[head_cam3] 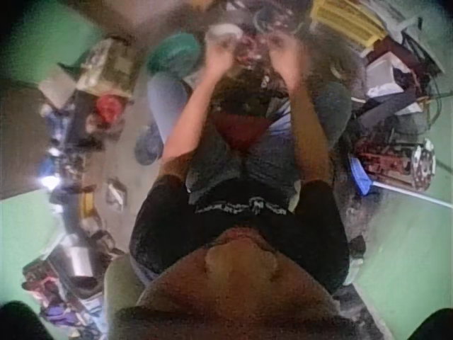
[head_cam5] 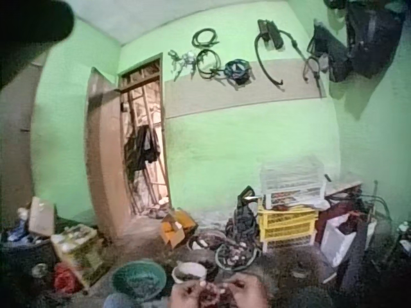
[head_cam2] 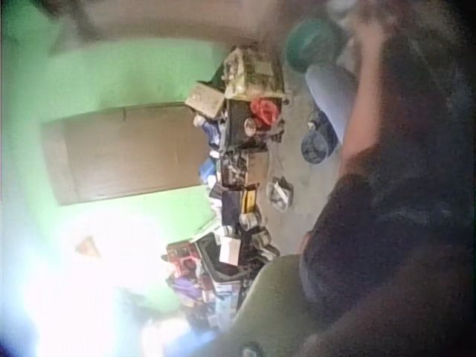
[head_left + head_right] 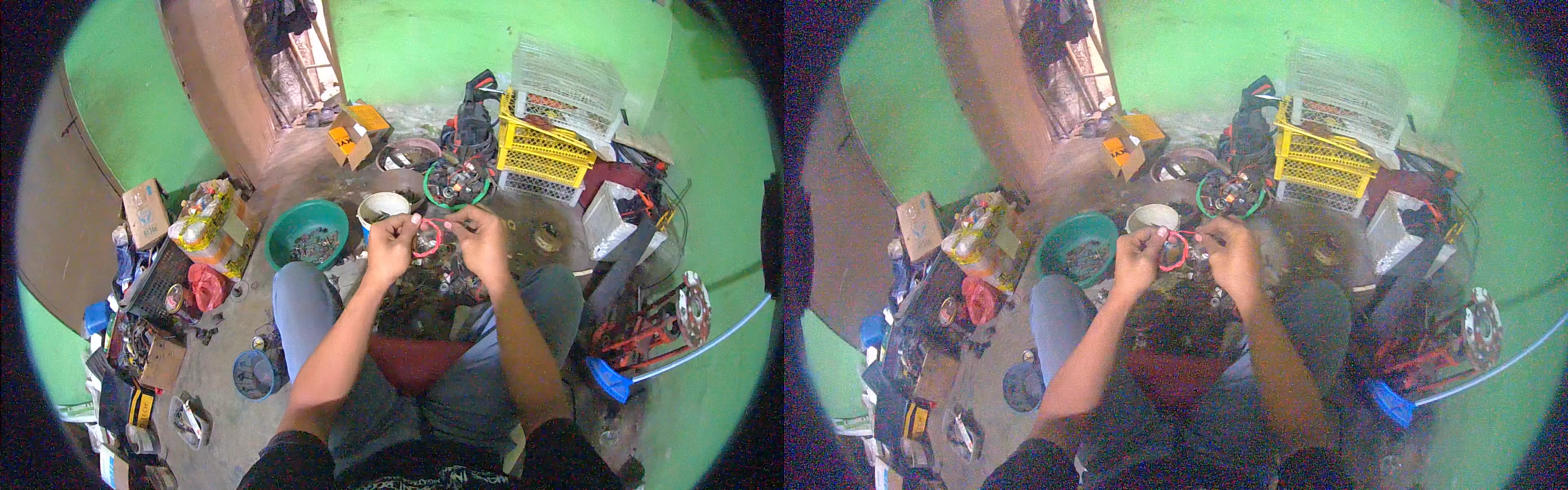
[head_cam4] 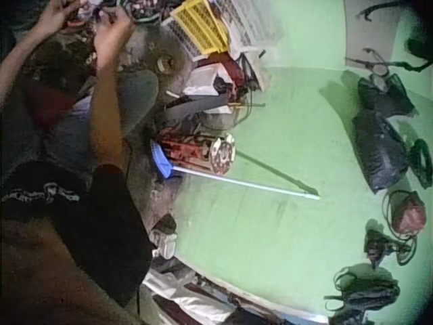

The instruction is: The person sits cross-legged and repeatedly twists red and black wires around a small cylindrical component, then places the assembled unit into a white container. The person handles multiple wire pairs one at a time and continues the same assembly pattern throughout the clip.

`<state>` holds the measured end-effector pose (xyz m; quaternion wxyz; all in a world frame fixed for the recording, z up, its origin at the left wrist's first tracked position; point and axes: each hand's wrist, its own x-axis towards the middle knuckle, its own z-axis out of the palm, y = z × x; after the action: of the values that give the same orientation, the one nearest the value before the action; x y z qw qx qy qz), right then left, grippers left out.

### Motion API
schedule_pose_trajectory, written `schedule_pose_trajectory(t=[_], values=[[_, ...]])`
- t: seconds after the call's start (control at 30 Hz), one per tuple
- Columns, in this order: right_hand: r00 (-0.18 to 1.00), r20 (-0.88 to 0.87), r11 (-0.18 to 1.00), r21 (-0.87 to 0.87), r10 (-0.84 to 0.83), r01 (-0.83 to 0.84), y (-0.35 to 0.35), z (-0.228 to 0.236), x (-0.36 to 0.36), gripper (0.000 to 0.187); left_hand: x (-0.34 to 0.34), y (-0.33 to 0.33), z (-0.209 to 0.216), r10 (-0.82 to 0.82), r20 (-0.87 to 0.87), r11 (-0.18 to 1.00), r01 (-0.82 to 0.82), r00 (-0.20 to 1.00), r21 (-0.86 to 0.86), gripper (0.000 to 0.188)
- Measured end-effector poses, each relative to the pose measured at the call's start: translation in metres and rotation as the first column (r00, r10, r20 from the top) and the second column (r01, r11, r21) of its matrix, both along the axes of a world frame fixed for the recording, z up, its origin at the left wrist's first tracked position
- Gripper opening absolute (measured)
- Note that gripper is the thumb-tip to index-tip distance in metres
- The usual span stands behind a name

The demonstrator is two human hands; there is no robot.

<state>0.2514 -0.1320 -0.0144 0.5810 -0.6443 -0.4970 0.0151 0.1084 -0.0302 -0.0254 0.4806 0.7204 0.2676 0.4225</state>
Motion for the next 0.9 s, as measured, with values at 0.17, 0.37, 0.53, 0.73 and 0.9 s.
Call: schedule_pose_trajectory(t=[0.17, 0.37, 0.53, 0.73, 0.9], values=[[0.995, -0.091, 0.993, -0.108, 0.035, -0.044, 0.014, -0.052, 0.014, 0.006, 0.038, 0.017, -0.04, 0.004, 0.095, 1.0, -0.003, 0.995, -0.015, 0.031], [0.88, -0.432, 0.965, -0.072, 0.198, -0.252, 0.007, -0.086, 0.047, 0.004, 0.069, 0.004, -0.051, 0.012, 0.008, 0.999, -0.013, 1.0, 0.035, 0.028], [0.677, -0.703, 0.951, -0.002, 0.218, -0.309, 0.0, -0.082, 0.04, 0.009, 0.07, 0.0, -0.054, 0.023, -0.078, 0.991, -0.012, 0.997, 0.133, 0.028], [0.263, -0.877, 0.828, 0.226, 0.402, -0.513, -0.012, -0.09, 0.038, 0.02, 0.051, -0.002, -0.056, 0.046, -0.011, 0.886, -0.036, 0.999, 0.462, 0.017], [0.083, -0.904, 0.796, 0.323, 0.42, -0.512, -0.006, -0.079, 0.021, 0.024, 0.036, -0.003, -0.052, 0.096, 0.026, 0.891, -0.098, 0.995, 0.443, 0.013]])
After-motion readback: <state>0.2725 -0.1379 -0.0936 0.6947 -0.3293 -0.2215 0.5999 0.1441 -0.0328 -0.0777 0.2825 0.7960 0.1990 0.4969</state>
